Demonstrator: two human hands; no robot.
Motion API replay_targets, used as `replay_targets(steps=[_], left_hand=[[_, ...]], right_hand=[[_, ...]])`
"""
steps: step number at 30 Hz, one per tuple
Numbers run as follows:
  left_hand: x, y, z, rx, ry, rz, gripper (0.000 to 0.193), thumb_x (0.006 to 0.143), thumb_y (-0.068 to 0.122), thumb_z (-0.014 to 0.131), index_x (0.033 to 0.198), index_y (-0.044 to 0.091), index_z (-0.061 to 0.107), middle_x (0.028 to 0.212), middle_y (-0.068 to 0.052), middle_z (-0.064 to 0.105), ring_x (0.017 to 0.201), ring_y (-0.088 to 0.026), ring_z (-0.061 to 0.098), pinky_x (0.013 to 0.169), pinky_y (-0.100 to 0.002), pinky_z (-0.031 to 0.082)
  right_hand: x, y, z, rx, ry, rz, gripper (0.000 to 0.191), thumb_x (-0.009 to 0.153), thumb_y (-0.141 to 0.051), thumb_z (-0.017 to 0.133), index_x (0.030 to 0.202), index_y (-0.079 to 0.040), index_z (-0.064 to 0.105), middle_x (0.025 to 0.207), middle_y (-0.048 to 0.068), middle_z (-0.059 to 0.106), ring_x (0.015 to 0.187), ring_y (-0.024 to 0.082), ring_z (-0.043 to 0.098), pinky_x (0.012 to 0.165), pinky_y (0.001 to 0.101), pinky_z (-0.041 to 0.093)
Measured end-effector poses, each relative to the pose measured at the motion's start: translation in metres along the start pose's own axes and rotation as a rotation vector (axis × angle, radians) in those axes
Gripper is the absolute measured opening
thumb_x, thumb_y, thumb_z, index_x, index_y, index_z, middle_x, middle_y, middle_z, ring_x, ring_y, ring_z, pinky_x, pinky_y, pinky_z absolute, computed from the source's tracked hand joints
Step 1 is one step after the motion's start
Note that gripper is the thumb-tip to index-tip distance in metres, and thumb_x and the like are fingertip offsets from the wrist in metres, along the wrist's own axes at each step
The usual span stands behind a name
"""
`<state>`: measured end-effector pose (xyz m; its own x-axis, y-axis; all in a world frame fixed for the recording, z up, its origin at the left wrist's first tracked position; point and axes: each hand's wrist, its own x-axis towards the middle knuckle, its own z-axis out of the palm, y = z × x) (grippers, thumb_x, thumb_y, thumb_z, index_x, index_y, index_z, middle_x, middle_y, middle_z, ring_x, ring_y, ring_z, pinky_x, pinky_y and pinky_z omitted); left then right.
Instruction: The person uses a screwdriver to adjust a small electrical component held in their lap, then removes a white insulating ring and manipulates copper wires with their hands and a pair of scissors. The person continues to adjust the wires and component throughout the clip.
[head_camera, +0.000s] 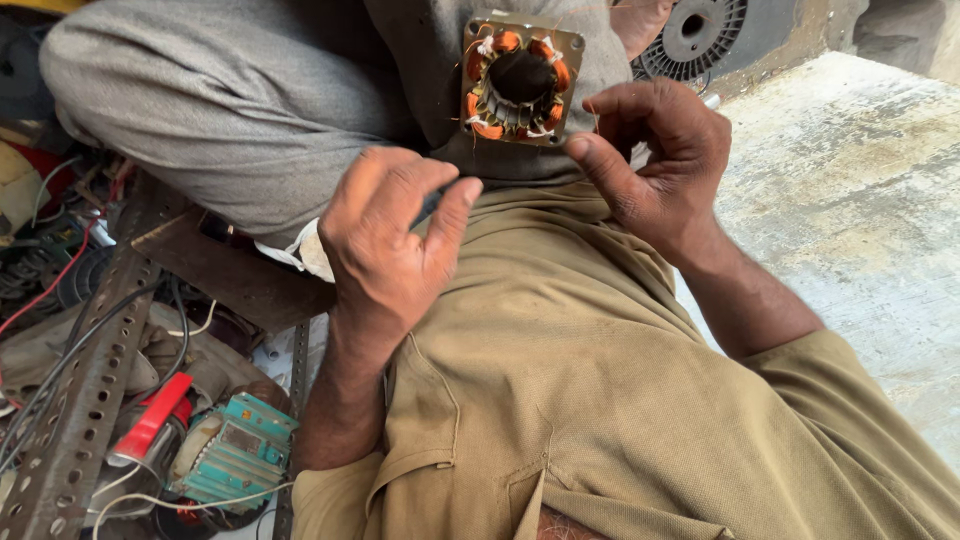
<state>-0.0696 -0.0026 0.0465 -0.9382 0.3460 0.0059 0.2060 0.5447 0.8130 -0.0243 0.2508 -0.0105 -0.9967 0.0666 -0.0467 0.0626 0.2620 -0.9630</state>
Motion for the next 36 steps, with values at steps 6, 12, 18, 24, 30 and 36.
replay_targets(steps=[6, 12, 18, 24, 30, 36], left_hand=[[0.010, -0.011, 0.017, -0.090, 0.007, -0.107, 0.019, 0.091, 0.011, 0.086, 0.098, 0.003, 0.070, 0.092, -0.009, 0.066, 0.072, -0.019, 0.066, 0.060, -0.031, 0.053], [0.004, -0.015, 0.018, -0.066, -0.004, -0.056, 0.015, 0.095, 0.005, 0.082, 0.097, 0.006, 0.067, 0.094, -0.007, 0.064, 0.080, -0.021, 0.068, 0.065, -0.032, 0.054], [0.001, -0.015, 0.021, -0.052, -0.043, -0.080, 0.016, 0.091, 0.004, 0.081, 0.095, 0.006, 0.066, 0.092, -0.008, 0.064, 0.081, -0.024, 0.068, 0.069, -0.036, 0.056], [-0.001, -0.005, 0.017, 0.016, -0.104, 0.029, 0.016, 0.089, 0.003, 0.081, 0.095, 0.005, 0.066, 0.093, -0.008, 0.063, 0.087, -0.027, 0.066, 0.074, -0.041, 0.054], [-0.008, 0.014, 0.008, 0.048, -0.102, 0.120, 0.017, 0.093, 0.005, 0.081, 0.104, 0.004, 0.068, 0.099, -0.010, 0.063, 0.089, -0.028, 0.064, 0.076, -0.041, 0.054], [-0.005, 0.018, 0.017, 0.054, -0.142, 0.219, 0.013, 0.093, 0.003, 0.077, 0.102, 0.002, 0.068, 0.098, -0.010, 0.062, 0.087, -0.027, 0.064, 0.074, -0.041, 0.054]], right_hand=[[0.000, 0.004, 0.005, -0.011, -0.029, -0.046, 0.014, 0.105, -0.008, 0.082, 0.111, 0.002, 0.073, 0.089, 0.009, 0.070, 0.070, 0.008, 0.061, 0.062, 0.0193, 0.049], [-0.007, 0.006, -0.004, 0.277, -0.012, 0.235, 0.013, 0.105, -0.009, 0.080, 0.109, 0.000, 0.072, 0.088, 0.004, 0.071, 0.069, 0.004, 0.060, 0.062, 0.0154, 0.048], [-0.019, 0.012, -0.007, 0.227, -0.058, 0.120, 0.008, 0.100, -0.008, 0.078, 0.099, 0.000, 0.074, 0.086, 0.004, 0.070, 0.062, 0.003, 0.060, 0.055, 0.0167, 0.050], [-0.030, 0.004, -0.011, 0.119, -0.058, 0.141, 0.009, 0.099, -0.008, 0.079, 0.101, 0.000, 0.075, 0.081, 0.008, 0.068, 0.064, 0.006, 0.056, 0.056, 0.0185, 0.044], [-0.030, 0.003, -0.007, 0.135, -0.079, 0.016, 0.008, 0.096, -0.008, 0.079, 0.097, -0.002, 0.074, 0.088, 0.009, 0.073, 0.067, 0.008, 0.064, 0.056, 0.0199, 0.049], [-0.027, -0.011, 0.010, 0.007, -0.141, -0.151, 0.013, 0.094, -0.003, 0.082, 0.102, -0.002, 0.072, 0.096, 0.008, 0.068, 0.079, 0.014, 0.066, 0.065, 0.0275, 0.053]])
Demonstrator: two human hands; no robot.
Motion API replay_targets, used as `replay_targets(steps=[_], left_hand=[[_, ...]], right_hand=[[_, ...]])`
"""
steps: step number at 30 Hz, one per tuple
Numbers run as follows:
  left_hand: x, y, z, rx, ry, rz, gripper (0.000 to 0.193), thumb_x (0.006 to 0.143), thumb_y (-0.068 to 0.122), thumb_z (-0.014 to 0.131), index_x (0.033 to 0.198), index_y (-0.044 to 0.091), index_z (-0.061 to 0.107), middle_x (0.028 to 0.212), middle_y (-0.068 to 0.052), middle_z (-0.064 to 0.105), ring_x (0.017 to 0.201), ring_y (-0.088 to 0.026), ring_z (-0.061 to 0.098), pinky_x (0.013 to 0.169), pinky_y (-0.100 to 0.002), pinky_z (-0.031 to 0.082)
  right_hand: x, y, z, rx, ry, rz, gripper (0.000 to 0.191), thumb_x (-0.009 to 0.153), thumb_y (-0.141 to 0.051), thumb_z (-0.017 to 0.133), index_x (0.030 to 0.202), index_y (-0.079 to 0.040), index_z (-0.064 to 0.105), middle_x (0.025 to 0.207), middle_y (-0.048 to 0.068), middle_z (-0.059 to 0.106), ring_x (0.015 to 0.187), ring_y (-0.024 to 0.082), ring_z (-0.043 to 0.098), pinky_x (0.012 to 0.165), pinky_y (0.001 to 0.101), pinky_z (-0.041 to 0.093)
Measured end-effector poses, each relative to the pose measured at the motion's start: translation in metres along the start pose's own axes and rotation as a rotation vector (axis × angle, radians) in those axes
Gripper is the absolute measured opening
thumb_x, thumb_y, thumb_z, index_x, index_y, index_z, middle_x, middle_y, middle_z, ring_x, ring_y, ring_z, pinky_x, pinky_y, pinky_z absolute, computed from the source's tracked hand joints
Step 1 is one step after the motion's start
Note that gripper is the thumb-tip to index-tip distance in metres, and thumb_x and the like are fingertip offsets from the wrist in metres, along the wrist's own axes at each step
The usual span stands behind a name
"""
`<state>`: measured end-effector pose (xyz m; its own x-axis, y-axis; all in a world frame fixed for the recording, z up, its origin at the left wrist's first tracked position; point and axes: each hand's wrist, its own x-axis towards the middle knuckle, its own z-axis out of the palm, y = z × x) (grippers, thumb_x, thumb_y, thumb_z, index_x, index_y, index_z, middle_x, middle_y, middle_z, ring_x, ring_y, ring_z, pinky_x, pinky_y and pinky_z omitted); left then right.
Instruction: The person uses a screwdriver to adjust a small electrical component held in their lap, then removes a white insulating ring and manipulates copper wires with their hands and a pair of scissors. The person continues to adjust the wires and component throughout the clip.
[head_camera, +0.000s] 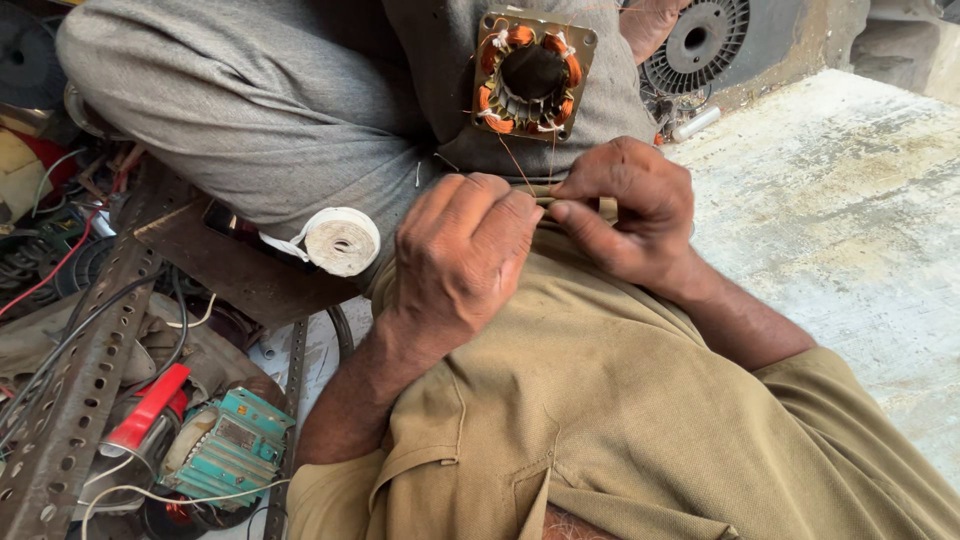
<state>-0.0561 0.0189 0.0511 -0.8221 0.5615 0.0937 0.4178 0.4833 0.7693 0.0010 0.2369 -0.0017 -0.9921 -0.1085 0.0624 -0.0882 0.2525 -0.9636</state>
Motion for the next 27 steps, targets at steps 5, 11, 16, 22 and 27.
replay_targets(steps=[5, 11, 16, 22, 27], left_hand=[[-0.001, 0.002, 0.003, -0.020, 0.053, -0.015, 0.016, 0.100, 0.004, 0.075, 0.112, 0.001, 0.066, 0.105, -0.011, 0.061, 0.093, -0.028, 0.064, 0.079, -0.041, 0.055], [-0.002, 0.003, 0.002, -0.098, 0.080, -0.012, 0.017, 0.097, 0.004, 0.075, 0.112, 0.000, 0.066, 0.103, -0.011, 0.061, 0.091, -0.028, 0.063, 0.077, -0.040, 0.054], [-0.001, 0.005, 0.000, -0.029, 0.066, 0.042, 0.017, 0.094, 0.002, 0.074, 0.108, 0.001, 0.066, 0.103, -0.011, 0.062, 0.091, -0.028, 0.063, 0.078, -0.041, 0.055], [-0.008, -0.005, -0.001, -0.047, 0.102, 0.097, 0.018, 0.095, -0.001, 0.074, 0.111, 0.000, 0.066, 0.102, -0.011, 0.063, 0.089, -0.024, 0.065, 0.076, -0.037, 0.057], [-0.010, -0.024, 0.009, -0.136, 0.177, 0.031, 0.025, 0.092, 0.000, 0.079, 0.112, 0.000, 0.065, 0.103, -0.012, 0.064, 0.093, -0.025, 0.069, 0.079, -0.036, 0.060]], right_hand=[[0.007, -0.006, 0.003, -0.280, -0.057, -0.173, 0.020, 0.089, 0.001, 0.085, 0.106, -0.002, 0.075, 0.101, 0.010, 0.066, 0.084, 0.017, 0.068, 0.066, 0.0307, 0.056], [0.011, -0.006, 0.006, -0.372, -0.068, -0.296, 0.025, 0.087, -0.001, 0.087, 0.110, -0.003, 0.075, 0.115, 0.018, 0.066, 0.091, 0.021, 0.066, 0.069, 0.0316, 0.055], [0.025, -0.003, 0.010, -0.359, -0.078, -0.395, 0.024, 0.088, -0.008, 0.089, 0.109, -0.004, 0.078, 0.130, 0.019, 0.067, 0.100, 0.024, 0.067, 0.076, 0.0318, 0.059], [0.036, -0.004, 0.011, -0.281, -0.119, -0.365, 0.023, 0.087, -0.010, 0.088, 0.106, -0.004, 0.078, 0.116, 0.010, 0.074, 0.099, 0.021, 0.070, 0.084, 0.0342, 0.061], [0.030, -0.008, 0.010, -0.127, -0.061, -0.188, 0.020, 0.089, -0.004, 0.087, 0.107, -0.004, 0.078, 0.109, 0.011, 0.075, 0.100, 0.021, 0.071, 0.085, 0.0320, 0.060]])
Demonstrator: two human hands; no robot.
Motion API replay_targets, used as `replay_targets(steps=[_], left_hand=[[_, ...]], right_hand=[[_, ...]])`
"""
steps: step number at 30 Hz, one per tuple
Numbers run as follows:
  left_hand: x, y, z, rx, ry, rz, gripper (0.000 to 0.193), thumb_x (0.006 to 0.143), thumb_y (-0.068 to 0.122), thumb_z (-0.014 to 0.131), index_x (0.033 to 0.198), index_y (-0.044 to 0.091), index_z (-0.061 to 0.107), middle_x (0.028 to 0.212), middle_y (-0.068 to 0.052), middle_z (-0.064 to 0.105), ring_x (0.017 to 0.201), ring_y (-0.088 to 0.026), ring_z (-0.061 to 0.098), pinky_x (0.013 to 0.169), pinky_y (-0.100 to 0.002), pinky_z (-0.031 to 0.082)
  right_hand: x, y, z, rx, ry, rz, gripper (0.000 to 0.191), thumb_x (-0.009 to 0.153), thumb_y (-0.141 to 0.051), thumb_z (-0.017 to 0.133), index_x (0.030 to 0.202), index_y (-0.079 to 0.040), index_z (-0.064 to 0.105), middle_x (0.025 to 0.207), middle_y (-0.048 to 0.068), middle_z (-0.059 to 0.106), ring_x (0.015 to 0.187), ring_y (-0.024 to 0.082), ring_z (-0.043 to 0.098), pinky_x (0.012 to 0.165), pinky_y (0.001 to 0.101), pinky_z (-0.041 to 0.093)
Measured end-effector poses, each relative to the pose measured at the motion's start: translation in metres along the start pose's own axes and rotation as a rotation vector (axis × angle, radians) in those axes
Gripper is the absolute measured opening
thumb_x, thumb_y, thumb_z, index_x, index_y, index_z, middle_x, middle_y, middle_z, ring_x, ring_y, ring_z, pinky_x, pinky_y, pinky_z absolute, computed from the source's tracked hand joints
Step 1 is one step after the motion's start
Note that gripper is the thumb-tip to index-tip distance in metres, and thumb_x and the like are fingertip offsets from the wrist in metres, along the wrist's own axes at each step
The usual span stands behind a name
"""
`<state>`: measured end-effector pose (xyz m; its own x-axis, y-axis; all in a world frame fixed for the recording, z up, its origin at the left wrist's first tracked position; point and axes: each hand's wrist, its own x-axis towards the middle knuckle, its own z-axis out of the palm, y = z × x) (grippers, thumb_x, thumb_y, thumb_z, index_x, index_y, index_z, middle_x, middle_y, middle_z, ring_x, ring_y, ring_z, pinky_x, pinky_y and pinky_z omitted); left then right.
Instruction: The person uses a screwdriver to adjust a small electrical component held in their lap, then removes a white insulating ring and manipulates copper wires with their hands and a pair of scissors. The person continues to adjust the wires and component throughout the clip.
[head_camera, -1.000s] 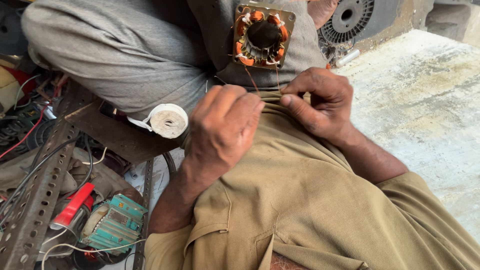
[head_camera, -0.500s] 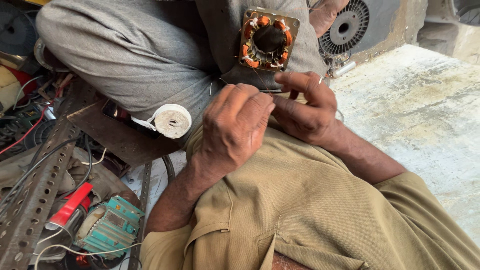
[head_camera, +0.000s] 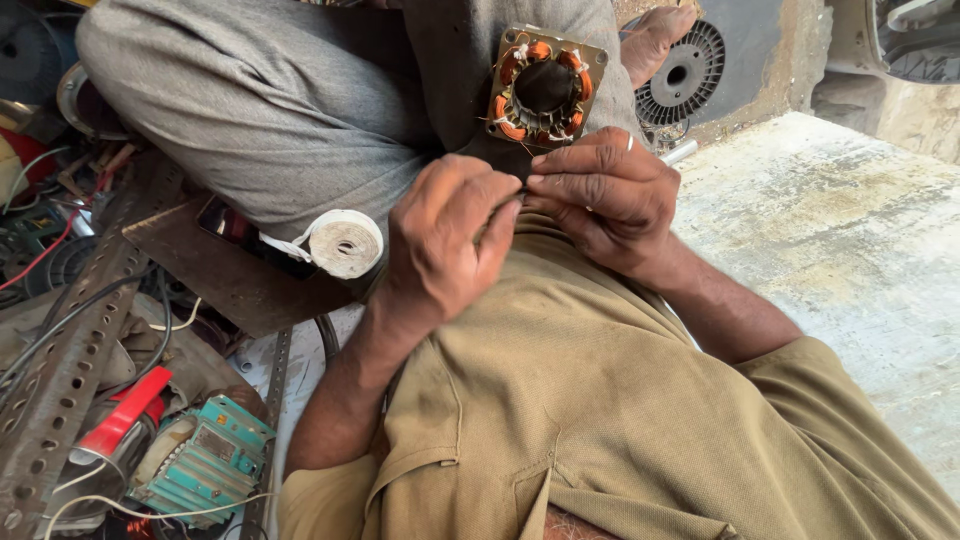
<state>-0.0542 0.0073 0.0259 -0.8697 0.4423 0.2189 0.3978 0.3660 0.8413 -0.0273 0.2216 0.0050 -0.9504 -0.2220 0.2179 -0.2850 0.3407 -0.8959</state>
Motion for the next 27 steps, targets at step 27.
replay_targets(steps=[27], left_hand=[[0.000, -0.027, 0.020, -0.199, 0.094, -0.101, 0.011, 0.098, 0.003, 0.078, 0.098, 0.004, 0.067, 0.095, -0.006, 0.066, 0.083, -0.015, 0.068, 0.071, -0.028, 0.058]], right_hand=[[-0.021, 0.001, -0.002, -0.161, 0.121, 0.128, 0.026, 0.100, 0.009, 0.078, 0.122, -0.005, 0.074, 0.113, 0.011, 0.073, 0.096, 0.014, 0.073, 0.072, 0.0216, 0.062]])
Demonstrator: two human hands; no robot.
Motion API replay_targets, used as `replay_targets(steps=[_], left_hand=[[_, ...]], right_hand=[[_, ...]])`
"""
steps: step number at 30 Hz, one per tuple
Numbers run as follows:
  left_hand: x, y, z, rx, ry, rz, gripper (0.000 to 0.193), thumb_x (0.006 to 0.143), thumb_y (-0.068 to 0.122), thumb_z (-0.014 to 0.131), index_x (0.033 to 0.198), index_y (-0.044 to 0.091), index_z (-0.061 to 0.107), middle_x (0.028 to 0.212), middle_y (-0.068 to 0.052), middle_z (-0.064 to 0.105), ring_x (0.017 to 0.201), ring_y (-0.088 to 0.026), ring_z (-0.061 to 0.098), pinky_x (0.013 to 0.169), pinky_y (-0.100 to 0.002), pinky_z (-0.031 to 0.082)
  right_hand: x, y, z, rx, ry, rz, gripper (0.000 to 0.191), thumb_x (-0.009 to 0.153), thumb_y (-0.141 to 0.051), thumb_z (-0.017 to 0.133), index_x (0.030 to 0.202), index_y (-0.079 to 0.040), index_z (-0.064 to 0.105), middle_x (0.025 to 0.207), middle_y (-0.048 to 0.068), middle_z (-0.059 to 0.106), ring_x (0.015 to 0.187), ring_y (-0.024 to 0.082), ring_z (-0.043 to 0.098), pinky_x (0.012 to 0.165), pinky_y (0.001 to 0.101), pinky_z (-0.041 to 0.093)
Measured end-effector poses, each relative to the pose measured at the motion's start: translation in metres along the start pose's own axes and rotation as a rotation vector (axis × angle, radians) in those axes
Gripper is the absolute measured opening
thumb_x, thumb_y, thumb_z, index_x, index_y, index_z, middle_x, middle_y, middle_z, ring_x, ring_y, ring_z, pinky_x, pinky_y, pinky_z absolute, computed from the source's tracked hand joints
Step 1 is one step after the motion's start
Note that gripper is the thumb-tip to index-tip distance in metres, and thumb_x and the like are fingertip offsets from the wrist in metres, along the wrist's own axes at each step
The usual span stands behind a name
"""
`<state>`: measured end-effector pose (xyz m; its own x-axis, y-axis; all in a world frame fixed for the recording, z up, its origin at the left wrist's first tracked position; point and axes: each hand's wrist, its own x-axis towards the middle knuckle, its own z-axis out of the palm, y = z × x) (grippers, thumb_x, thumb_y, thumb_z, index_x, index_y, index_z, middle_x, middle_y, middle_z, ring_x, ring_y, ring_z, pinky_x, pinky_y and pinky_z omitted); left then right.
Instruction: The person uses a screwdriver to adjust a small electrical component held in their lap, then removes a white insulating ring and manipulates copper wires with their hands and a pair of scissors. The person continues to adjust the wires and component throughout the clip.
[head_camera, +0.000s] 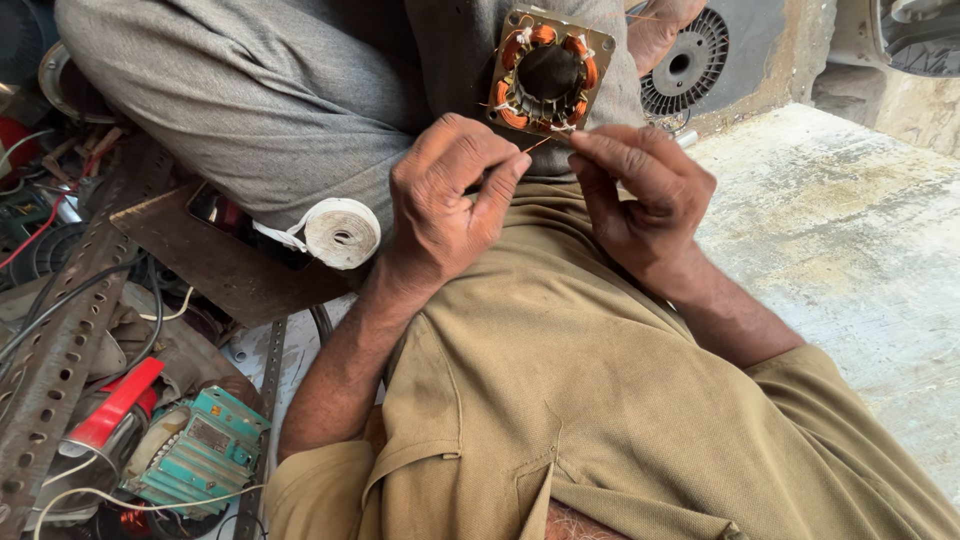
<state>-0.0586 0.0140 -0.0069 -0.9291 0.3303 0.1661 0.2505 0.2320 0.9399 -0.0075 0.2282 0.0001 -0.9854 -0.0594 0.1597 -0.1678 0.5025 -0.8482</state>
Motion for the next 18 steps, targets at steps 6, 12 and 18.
replay_targets(steps=[6, 12, 18], left_hand=[[0.004, 0.000, -0.002, -0.105, -0.010, -0.052, 0.008, 0.100, 0.003, 0.076, 0.100, 0.003, 0.068, 0.097, -0.006, 0.065, 0.077, -0.012, 0.065, 0.064, -0.025, 0.056], [0.003, 0.003, -0.005, -0.032, -0.047, -0.019, 0.010, 0.098, 0.004, 0.079, 0.101, 0.004, 0.069, 0.102, -0.007, 0.063, 0.093, -0.016, 0.068, 0.076, -0.027, 0.061], [0.007, 0.009, -0.012, 0.043, -0.086, 0.085, 0.014, 0.094, 0.002, 0.080, 0.099, 0.002, 0.068, 0.115, -0.011, 0.065, 0.107, -0.027, 0.070, 0.093, -0.037, 0.061]], right_hand=[[-0.011, -0.010, -0.002, 0.271, -0.060, 0.302, 0.017, 0.101, 0.007, 0.079, 0.115, -0.003, 0.076, 0.106, 0.010, 0.076, 0.094, 0.012, 0.072, 0.079, 0.0250, 0.060], [0.000, -0.014, -0.001, -0.011, -0.084, -0.039, 0.024, 0.093, 0.007, 0.081, 0.115, -0.004, 0.076, 0.104, 0.012, 0.074, 0.092, 0.017, 0.073, 0.075, 0.0298, 0.061], [0.006, -0.014, -0.002, -0.164, -0.156, -0.266, 0.026, 0.091, 0.001, 0.085, 0.114, -0.003, 0.073, 0.103, 0.011, 0.073, 0.091, 0.024, 0.072, 0.073, 0.0335, 0.058]])
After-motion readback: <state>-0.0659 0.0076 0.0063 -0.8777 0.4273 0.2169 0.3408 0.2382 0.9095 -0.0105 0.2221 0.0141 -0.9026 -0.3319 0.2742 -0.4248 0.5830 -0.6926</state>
